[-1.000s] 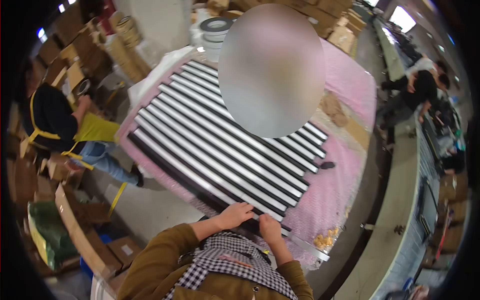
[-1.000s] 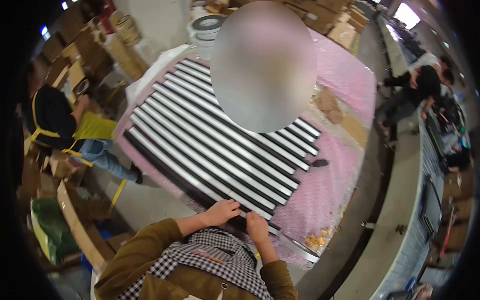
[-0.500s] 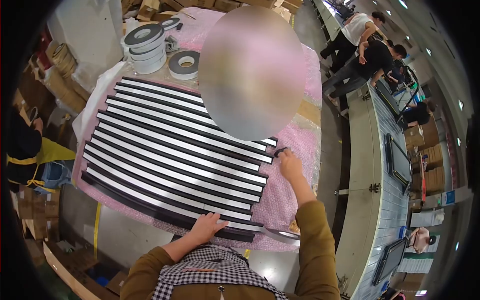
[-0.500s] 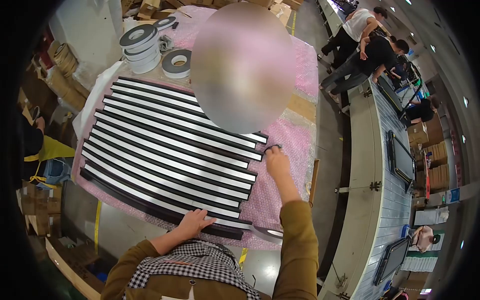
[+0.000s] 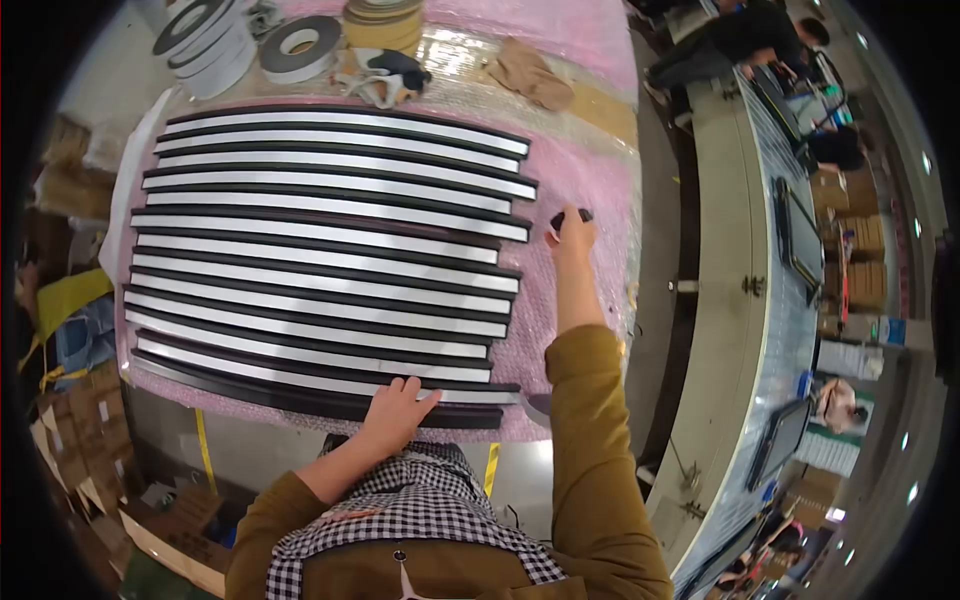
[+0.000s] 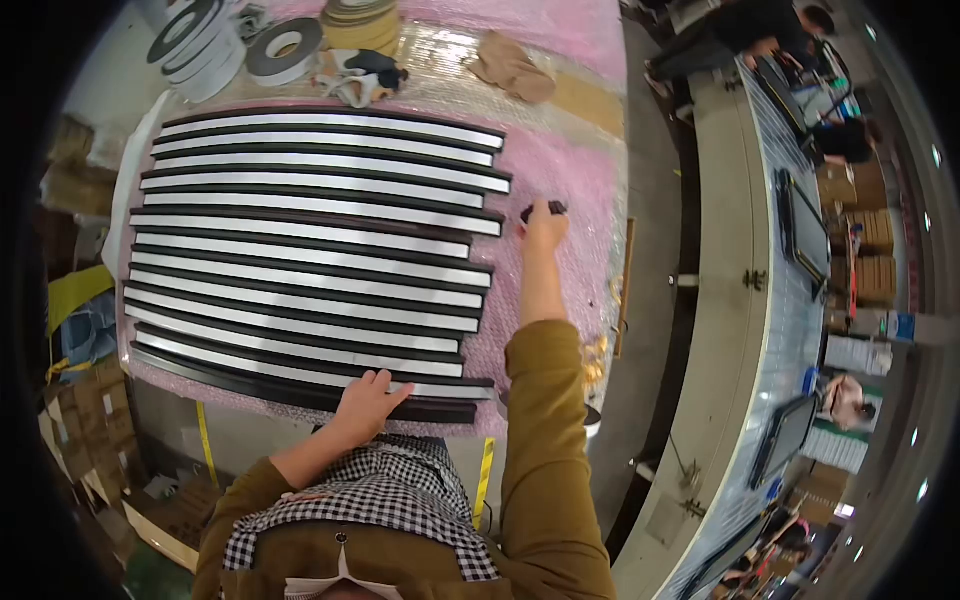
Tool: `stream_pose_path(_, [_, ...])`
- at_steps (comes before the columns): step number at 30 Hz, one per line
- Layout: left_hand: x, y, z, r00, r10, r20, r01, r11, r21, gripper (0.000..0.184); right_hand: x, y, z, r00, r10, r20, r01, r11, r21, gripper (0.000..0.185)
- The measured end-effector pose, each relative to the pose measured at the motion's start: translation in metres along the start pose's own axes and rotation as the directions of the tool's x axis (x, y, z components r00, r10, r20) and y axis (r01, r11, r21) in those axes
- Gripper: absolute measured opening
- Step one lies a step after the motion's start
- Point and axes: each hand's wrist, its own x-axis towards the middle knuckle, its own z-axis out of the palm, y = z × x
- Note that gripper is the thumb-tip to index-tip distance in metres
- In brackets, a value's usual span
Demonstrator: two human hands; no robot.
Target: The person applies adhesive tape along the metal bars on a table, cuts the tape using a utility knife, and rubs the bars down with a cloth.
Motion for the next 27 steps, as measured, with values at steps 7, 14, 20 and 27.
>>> stream_pose_path(7, [0.047, 0.039, 0.041, 1.0, -0.008, 0.022, 0.015, 0.927, -0.375, 0.018, -0.238, 0.015, -0.098, 0.723, -0.54, 0.431, 0.641, 0.758, -0.125, 0.04])
stream_pose_path(14, [0.091, 0.07, 0.054, 0.972, -0.177, 0.155, 0.215, 0.935, -0.283, 0.029, -0.293, 0.142, -0.216, 0.827, -0.444, 0.345, 0.555, 0.545, -0.629, 0.031])
stream_pose_path(20, [0.103, 0.08, 0.063, 0.96, -0.233, 0.154, 0.259, 0.95, -0.176, 0.029, -0.265, 0.167, -0.214, 0.877, -0.363, 0.316, 0.459, 0.436, -0.774, 0.033])
stream_pose_path(27, [0.107, 0.083, 0.068, 0.958, -0.258, 0.124, 0.274, 0.954, -0.126, 0.035, -0.255, 0.164, -0.209, 0.881, -0.337, 0.332, 0.442, 0.337, -0.831, 0.033])
